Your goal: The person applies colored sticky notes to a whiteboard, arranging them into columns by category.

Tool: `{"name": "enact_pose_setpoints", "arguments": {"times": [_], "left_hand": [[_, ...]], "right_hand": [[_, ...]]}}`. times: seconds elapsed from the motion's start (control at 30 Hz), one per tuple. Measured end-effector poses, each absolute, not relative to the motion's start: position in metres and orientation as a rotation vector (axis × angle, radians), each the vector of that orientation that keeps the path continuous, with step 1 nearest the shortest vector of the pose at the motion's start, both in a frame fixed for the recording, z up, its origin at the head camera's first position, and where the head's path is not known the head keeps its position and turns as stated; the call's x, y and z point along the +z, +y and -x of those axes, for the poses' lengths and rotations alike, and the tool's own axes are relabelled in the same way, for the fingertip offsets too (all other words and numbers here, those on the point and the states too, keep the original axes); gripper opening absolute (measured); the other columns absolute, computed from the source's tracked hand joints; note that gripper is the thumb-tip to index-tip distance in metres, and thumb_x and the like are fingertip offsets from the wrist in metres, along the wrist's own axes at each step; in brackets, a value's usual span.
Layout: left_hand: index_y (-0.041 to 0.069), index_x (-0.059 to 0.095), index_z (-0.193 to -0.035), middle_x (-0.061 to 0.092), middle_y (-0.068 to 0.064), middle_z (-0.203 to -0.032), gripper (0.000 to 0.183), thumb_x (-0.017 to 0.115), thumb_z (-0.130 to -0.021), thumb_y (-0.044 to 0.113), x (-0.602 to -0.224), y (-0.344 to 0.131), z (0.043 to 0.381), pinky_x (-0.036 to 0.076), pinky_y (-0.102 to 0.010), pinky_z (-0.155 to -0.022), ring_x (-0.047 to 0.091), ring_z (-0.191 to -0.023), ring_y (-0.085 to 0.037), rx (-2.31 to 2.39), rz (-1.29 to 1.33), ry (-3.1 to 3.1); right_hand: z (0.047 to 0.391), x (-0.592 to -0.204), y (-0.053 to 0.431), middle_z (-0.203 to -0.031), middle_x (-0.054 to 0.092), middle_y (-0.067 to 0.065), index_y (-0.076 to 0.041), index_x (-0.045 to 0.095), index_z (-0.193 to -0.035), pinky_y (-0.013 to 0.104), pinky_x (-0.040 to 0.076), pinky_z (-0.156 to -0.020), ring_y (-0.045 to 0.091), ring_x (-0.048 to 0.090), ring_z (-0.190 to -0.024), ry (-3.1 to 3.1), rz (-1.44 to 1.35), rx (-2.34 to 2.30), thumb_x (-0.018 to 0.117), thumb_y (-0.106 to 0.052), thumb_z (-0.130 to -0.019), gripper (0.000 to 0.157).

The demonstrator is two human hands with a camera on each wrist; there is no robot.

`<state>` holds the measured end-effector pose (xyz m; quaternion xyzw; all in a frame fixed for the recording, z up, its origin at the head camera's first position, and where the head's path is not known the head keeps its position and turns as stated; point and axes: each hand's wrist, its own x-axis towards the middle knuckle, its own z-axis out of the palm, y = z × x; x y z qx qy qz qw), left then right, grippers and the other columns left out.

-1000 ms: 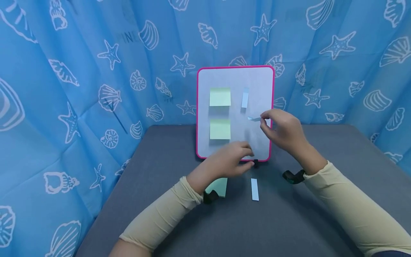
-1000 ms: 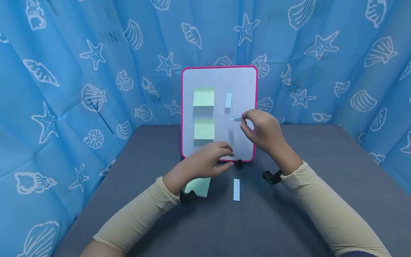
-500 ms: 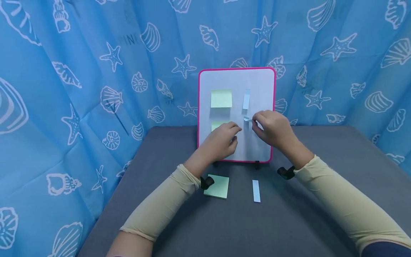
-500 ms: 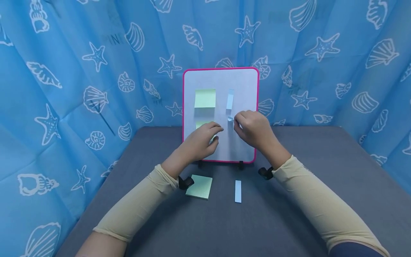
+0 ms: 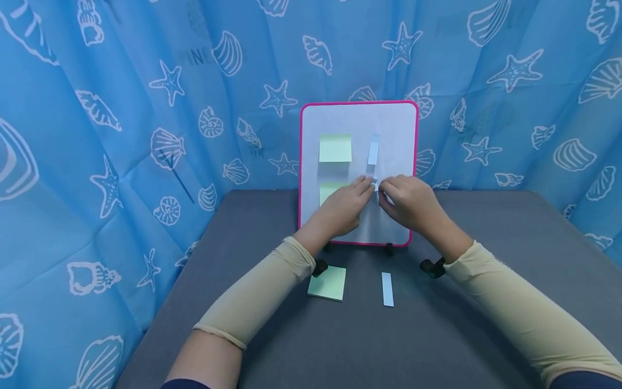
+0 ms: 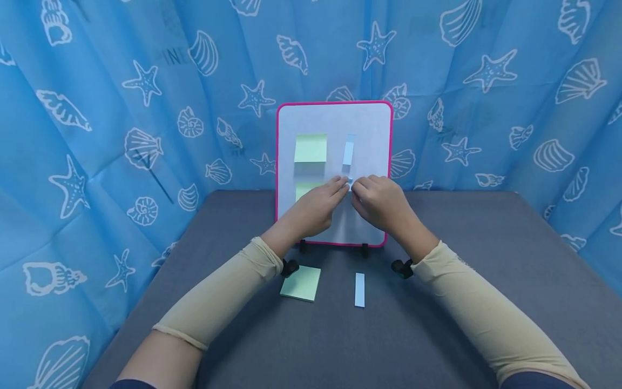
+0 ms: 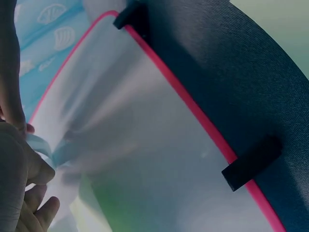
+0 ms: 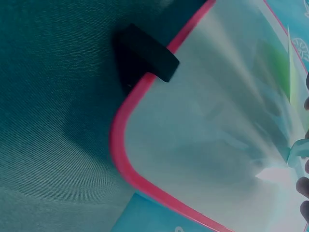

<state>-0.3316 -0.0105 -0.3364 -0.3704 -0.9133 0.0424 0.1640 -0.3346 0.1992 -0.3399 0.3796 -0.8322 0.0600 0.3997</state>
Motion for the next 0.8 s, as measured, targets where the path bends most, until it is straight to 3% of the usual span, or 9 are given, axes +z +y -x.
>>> {"name": "enact_pose_setpoints", "arguments": {"times": [0.6, 0.8], "left_hand": [[0.008, 0.036, -0.166, 0.022, -0.008, -0.178, 0.061, 0.053, -0.108, 0.016, -0.344, -0.006, 0.342, 0.027, -0.038, -0.13, 0.022, -0.165, -0.026, 0.238, 1.009, -2.646], [0.007, 0.032, -0.167, 0.017, -0.009, -0.179, 0.066, 0.057, -0.106, 0.018, -0.346, -0.005, 0.342, 0.024, -0.039, -0.131, 0.018, -0.166, -0.027, 0.302, 1.009, -2.657]], "right_hand": [[0.334, -0.356, 0.196, -0.095, 0.08, 0.018, 0.003, 0.077, -0.102, 0.047, 0.065, -0.076, 0.034, 0.078, -0.085, -2.167, -0.989, 0.124, 0.089, -0.013, -0.082, 0.028], [0.337, -0.357, 0.199, -0.112, 0.078, 0.021, 0.005, 0.077, -0.114, 0.052, 0.062, -0.091, 0.038, 0.075, -0.104, -2.23, -0.883, 0.093, 0.088, -0.018, -0.082, 0.041]]}}
